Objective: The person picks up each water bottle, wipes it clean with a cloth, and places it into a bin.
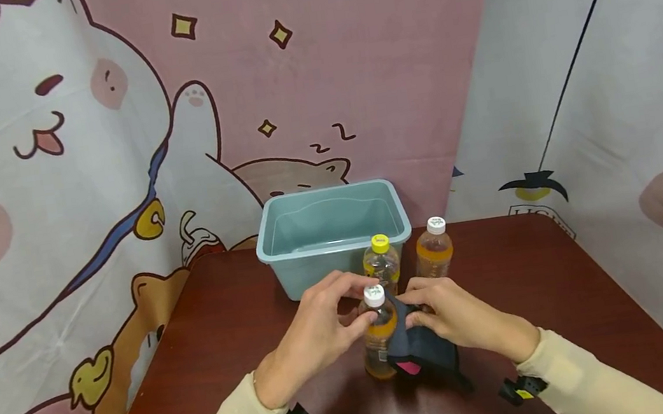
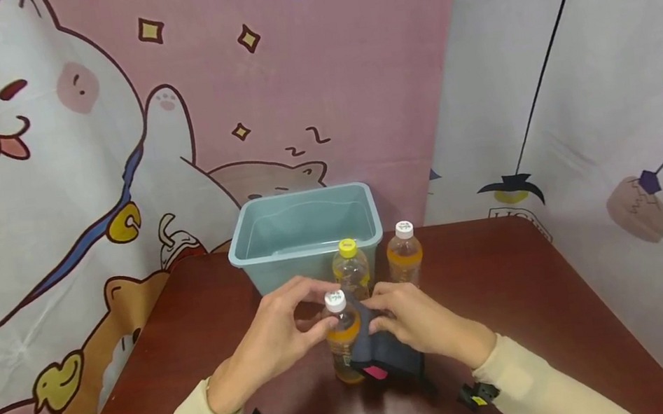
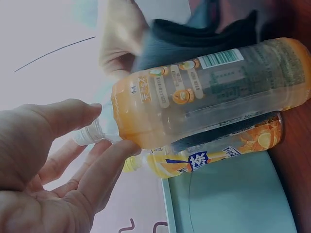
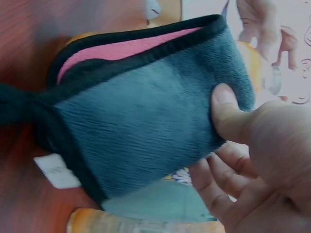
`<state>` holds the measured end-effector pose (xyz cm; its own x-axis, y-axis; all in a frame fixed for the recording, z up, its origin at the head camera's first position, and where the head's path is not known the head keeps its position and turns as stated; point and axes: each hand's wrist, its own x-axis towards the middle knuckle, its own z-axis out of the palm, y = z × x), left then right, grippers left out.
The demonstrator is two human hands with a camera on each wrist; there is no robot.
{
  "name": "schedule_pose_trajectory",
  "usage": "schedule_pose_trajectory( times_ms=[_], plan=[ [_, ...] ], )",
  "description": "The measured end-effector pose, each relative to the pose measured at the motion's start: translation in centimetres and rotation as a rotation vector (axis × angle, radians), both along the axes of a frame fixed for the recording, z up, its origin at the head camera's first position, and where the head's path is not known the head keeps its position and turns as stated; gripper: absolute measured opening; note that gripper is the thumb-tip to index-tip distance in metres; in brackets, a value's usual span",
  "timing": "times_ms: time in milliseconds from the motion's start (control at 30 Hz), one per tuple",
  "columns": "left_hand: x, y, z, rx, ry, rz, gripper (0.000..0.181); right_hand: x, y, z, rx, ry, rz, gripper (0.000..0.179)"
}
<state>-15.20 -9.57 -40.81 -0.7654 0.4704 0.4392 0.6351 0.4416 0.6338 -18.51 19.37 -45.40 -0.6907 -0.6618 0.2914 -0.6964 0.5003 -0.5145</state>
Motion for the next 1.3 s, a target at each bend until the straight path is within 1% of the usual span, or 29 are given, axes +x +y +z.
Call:
schedule_pose_trajectory(
  times_ms=[133,233,367,467,633,700,800,900,1067,1300],
  plan=[
    [0.1,0.0,-0.1,-0.005,-0.001,0.002,0.044,-0.4,0.0,-1.5,0.083,-0.042,0.032,0.028],
    [0.2,0.1,-0.1,-0.008,-0.010,0.004,0.044,-0.6,-0.1,-2.6,0.135,-0.051,0.054,0.021],
    [0.2,0.1,-0.1,-0.006,-0.018,0.007,0.044,-0.8,-0.3,-3.6,0.174,-0.055,0.076,0.017],
    [0.2,0.1,-0.2,-0.008,-0.017,0.009,0.045,-0.9,-0.4,-4.0,0.174,-0.066,0.092,0.017],
    [0.2,0.1,-0.3,-0.016,-0.004,0.013,0.045,-1.0,-0.3,-4.1,0.124,-0.118,0.126,0.014],
    [0.2,0.1,-0.3,-0.015,-0.001,0.010,0.045,-1.0,-0.2,-4.1,0.104,-0.153,0.128,0.012],
    [0.2,0.1,-0.4,-0.008,0.000,0.003,0.046,-1.0,0.0,-4.2,0.075,-0.184,0.113,0.012],
    [0.2,0.1,-0.5,-0.005,0.005,0.005,0.046,-0.9,0.2,-3.9,0.034,-0.210,0.077,0.015],
    [0.2,0.0,-0.5,-0.003,0.006,0.018,0.047,-0.7,0.4,-3.0,-0.062,-0.215,0.025,0.022],
    [0.1,-0.1,-0.5,0.001,0.008,0.019,0.047,-0.3,0.3,-1.7,-0.131,-0.160,-0.029,0.025]
  ],
)
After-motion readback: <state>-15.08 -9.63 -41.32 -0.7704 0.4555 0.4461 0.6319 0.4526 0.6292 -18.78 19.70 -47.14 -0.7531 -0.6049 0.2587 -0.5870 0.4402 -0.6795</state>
